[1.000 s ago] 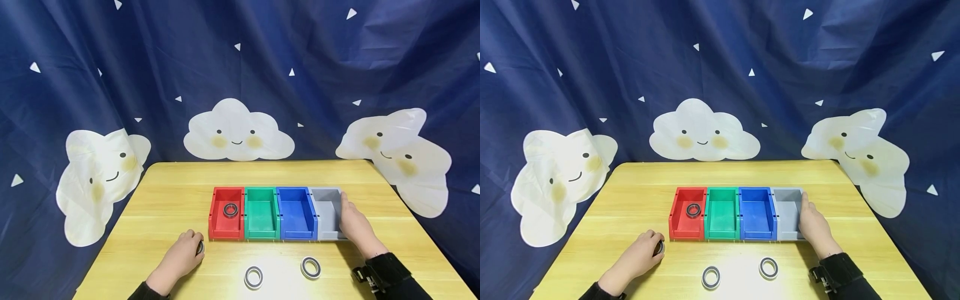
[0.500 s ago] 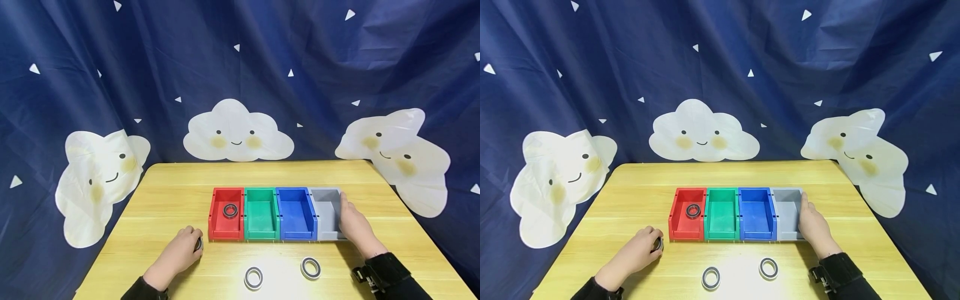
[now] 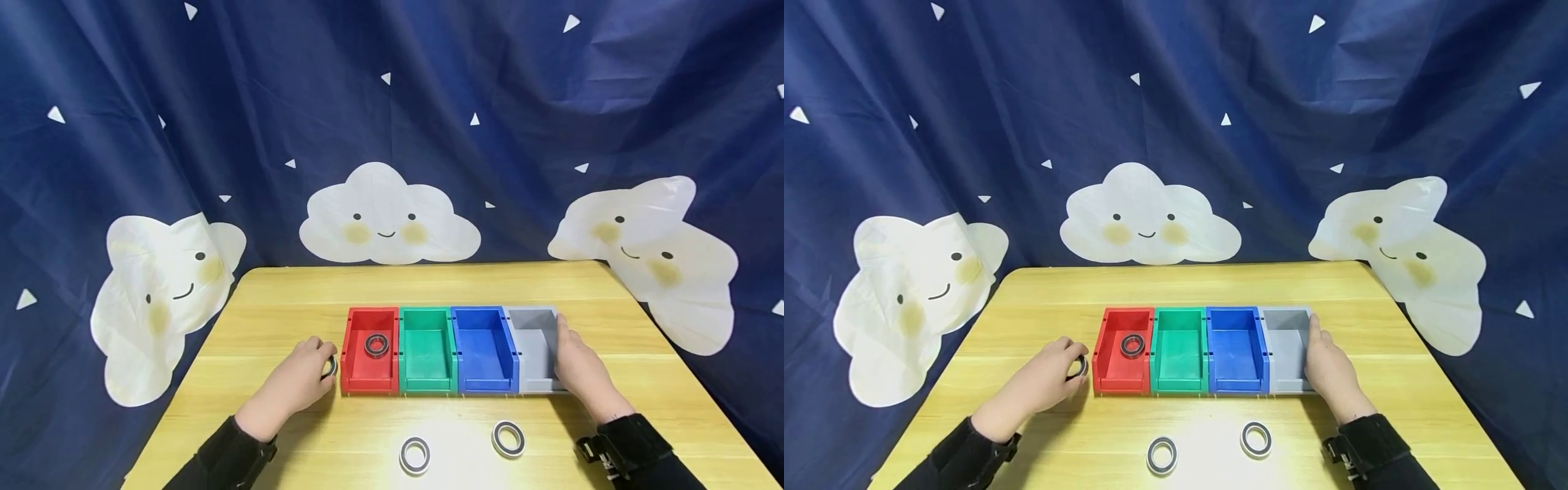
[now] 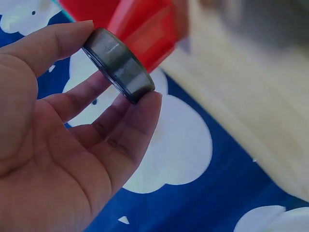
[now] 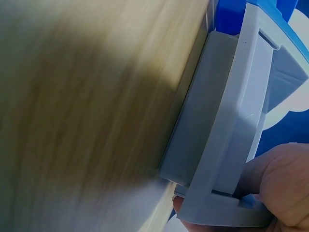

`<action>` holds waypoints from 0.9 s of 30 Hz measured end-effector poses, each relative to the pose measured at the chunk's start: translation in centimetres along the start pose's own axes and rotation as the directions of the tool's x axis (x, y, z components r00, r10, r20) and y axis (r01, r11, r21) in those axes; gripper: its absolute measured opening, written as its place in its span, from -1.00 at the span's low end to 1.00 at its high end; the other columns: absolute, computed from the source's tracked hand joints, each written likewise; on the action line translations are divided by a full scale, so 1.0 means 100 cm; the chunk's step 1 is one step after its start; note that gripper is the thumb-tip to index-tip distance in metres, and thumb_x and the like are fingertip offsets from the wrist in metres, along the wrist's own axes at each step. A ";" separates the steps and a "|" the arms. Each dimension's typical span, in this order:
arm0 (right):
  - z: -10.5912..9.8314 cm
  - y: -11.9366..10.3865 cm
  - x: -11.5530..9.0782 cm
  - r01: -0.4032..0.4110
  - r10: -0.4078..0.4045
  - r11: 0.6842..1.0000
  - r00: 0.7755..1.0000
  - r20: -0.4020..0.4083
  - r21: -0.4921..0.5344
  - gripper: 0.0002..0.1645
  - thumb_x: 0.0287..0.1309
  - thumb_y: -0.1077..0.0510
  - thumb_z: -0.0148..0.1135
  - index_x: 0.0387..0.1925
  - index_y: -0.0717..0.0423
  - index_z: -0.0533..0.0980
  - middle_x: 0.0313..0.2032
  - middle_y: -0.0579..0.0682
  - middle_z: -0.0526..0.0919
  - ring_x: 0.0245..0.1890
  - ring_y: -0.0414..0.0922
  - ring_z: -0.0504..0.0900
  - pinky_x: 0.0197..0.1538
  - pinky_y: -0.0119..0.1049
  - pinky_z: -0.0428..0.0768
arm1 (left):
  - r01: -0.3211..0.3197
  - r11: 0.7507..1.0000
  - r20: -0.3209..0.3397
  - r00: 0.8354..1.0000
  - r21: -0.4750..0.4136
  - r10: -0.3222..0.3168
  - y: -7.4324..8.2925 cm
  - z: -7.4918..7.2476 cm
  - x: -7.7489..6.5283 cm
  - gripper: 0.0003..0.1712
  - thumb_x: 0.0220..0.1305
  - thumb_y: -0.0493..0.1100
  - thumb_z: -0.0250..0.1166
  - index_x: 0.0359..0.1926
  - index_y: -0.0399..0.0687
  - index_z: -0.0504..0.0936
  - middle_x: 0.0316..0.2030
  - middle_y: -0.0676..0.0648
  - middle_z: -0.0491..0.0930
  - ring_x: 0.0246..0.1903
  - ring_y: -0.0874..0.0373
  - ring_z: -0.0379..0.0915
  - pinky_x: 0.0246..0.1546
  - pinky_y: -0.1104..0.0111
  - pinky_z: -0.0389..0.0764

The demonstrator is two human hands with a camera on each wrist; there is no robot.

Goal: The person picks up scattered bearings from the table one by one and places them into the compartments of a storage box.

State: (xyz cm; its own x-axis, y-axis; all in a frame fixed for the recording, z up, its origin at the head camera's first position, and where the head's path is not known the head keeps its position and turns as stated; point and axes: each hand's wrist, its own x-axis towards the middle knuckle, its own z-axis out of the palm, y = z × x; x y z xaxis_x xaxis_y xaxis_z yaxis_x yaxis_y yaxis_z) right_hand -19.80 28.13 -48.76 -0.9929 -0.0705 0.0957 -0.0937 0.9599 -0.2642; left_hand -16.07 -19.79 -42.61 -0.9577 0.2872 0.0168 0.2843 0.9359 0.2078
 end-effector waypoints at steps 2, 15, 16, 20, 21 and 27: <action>0.000 0.000 0.000 -0.008 0.008 1.000 1.000 0.004 0.001 -0.04 0.09 0.53 0.14 0.41 0.64 -0.15 0.07 0.67 0.35 -0.23 0.30 0.61 -0.14 0.15 0.59 | -0.001 1.000 0.001 1.000 0.001 0.001 0.005 -0.007 0.008 -0.50 0.11 -0.11 0.53 0.05 -0.16 0.61 -0.23 -0.07 0.50 -0.24 0.07 0.38 -0.15 0.23 0.59; -0.002 0.000 0.001 0.019 -0.019 1.000 0.999 -0.028 0.000 -0.06 0.08 0.54 0.13 0.40 0.67 -0.14 0.06 0.68 0.36 -0.20 0.36 0.59 -0.14 0.18 0.59 | -0.142 0.990 0.062 0.988 0.002 0.142 0.046 -0.025 0.062 -0.53 0.22 -0.10 0.43 0.11 -0.16 0.57 -0.20 -0.07 0.46 -0.19 0.07 0.36 -0.06 0.22 0.56; -0.002 0.000 0.001 0.018 -0.018 1.000 0.999 -0.029 -0.001 -0.06 0.08 0.54 0.12 0.40 0.67 -0.15 0.06 0.68 0.36 -0.19 0.37 0.59 -0.14 0.18 0.58 | -0.160 0.987 0.064 0.985 0.004 0.159 0.050 -0.024 0.066 -0.53 0.23 -0.10 0.42 0.12 -0.16 0.56 -0.19 -0.08 0.46 -0.18 0.07 0.36 -0.05 0.22 0.56; -0.001 -0.001 0.001 0.008 -0.008 1.000 1.000 -0.027 0.008 -0.07 0.10 0.53 0.11 0.40 0.66 -0.15 0.05 0.68 0.36 -0.19 0.38 0.59 -0.14 0.20 0.58 | -0.210 0.977 0.074 0.975 0.019 0.208 0.067 -0.018 0.079 -0.48 0.27 -0.06 0.39 0.19 -0.15 0.53 -0.14 -0.10 0.47 -0.16 0.07 0.36 -0.03 0.25 0.56; -0.001 -0.001 0.001 0.005 -0.005 1.000 1.000 -0.022 0.011 -0.07 0.11 0.53 0.10 0.40 0.65 -0.15 0.05 0.68 0.36 -0.19 0.38 0.59 -0.14 0.20 0.58 | -0.218 0.976 0.079 0.973 0.022 0.216 0.071 -0.016 0.081 -0.47 0.28 -0.05 0.39 0.20 -0.15 0.52 -0.12 -0.09 0.47 -0.15 0.08 0.36 -0.03 0.27 0.57; 0.001 -0.002 0.000 -0.006 0.006 1.000 1.000 -0.010 0.003 -0.08 0.12 0.52 0.11 0.41 0.64 -0.13 0.06 0.67 0.37 -0.24 0.32 0.61 -0.16 0.17 0.59 | -0.257 0.966 0.103 0.961 0.007 0.255 0.096 -0.004 0.097 -0.44 0.25 0.00 0.42 0.22 -0.07 0.53 -0.07 -0.07 0.48 -0.12 0.13 0.37 -0.07 0.37 0.58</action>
State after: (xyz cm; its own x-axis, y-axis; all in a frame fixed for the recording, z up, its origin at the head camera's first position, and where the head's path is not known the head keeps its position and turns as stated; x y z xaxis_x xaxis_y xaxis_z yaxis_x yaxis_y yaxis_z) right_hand -19.81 27.94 -48.80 -0.9927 -0.0615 0.1039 -0.0875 0.9594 -0.2681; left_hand -22.63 -8.07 -40.06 -0.8435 0.5362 -0.0320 0.5216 0.8319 0.1892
